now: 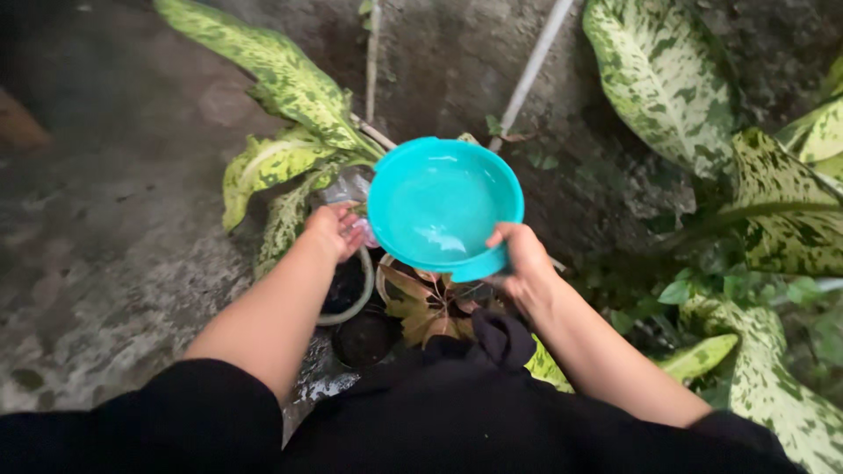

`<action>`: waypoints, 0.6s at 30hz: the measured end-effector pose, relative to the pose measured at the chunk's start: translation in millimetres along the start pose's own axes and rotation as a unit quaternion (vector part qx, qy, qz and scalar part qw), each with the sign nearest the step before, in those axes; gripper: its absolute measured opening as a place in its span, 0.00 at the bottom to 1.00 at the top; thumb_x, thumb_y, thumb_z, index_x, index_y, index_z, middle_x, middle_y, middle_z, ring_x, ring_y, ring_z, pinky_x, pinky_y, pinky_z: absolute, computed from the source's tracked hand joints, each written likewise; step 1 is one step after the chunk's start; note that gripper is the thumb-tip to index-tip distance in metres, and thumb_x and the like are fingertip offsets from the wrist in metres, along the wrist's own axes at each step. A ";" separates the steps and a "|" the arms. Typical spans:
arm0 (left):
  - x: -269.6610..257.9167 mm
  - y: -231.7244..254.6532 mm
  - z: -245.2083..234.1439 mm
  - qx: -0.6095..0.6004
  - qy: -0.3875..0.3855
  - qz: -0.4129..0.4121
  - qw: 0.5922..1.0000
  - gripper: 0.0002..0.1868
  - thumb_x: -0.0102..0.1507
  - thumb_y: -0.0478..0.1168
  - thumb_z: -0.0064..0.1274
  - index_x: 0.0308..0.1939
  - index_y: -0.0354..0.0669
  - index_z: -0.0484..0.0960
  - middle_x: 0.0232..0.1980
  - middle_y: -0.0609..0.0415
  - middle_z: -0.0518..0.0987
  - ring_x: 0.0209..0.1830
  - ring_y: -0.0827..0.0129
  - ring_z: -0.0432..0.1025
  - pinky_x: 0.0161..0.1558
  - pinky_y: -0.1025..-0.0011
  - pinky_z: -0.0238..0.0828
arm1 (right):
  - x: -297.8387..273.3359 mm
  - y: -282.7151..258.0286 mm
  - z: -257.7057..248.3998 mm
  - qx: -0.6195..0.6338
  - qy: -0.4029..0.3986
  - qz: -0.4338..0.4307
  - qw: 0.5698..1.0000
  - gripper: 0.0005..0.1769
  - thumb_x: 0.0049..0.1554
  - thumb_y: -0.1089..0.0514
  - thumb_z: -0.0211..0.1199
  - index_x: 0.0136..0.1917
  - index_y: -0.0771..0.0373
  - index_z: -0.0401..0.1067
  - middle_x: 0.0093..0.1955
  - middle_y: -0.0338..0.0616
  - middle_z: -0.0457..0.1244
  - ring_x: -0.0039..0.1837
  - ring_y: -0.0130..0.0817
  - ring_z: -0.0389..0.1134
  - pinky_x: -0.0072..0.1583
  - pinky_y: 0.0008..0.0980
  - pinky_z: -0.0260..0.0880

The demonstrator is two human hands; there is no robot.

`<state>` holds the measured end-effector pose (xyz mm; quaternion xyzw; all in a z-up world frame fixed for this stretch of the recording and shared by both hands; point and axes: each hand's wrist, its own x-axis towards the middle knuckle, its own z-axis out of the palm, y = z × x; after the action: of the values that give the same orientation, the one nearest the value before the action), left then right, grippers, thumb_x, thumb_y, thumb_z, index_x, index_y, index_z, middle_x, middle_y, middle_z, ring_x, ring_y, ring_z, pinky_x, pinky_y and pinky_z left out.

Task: The person fills a bowl with water from a large pot and pours it onto several plants in the garden.

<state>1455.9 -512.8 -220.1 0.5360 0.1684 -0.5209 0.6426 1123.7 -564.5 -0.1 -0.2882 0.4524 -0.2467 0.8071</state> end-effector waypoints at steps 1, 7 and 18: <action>9.4 5.7 0.7 0.005 0.012 -0.010 1.000 0.09 0.67 0.46 0.47 0.48 0.53 0.78 0.47 0.59 0.79 0.47 0.59 0.76 0.46 0.57 0.76 | 5.3 -0.7 8.6 -0.007 -0.002 -0.011 1.000 0.31 0.38 0.66 0.54 0.58 0.69 0.64 0.53 0.54 0.62 0.55 0.56 0.68 0.58 0.62 0.75; -28.7 44.5 39.8 0.014 -0.152 -0.030 0.988 0.21 0.68 0.51 0.37 0.53 0.45 0.80 0.52 0.50 0.82 0.48 0.57 0.78 0.48 0.54 0.78 | 22.1 -10.2 54.9 -0.116 0.120 -0.076 0.983 0.25 0.41 0.65 0.59 0.53 0.77 0.66 0.49 0.59 0.61 0.48 0.57 0.67 0.53 0.67 0.74; 36.0 100.5 32.7 -0.031 -0.021 0.036 0.999 0.25 0.70 0.54 0.41 0.58 0.38 0.79 0.48 0.48 0.81 0.42 0.60 0.72 0.43 0.59 0.71 | 43.2 -11.2 96.1 0.042 -0.058 0.036 0.997 0.38 0.37 0.66 0.52 0.63 0.71 0.60 0.56 0.58 0.62 0.57 0.61 0.69 0.56 0.67 0.75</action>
<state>1544.6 -570.4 -184.4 0.5105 0.1517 -0.5032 0.6806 1226.3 -577.7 23.0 -0.2513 0.4037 -0.2191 0.8520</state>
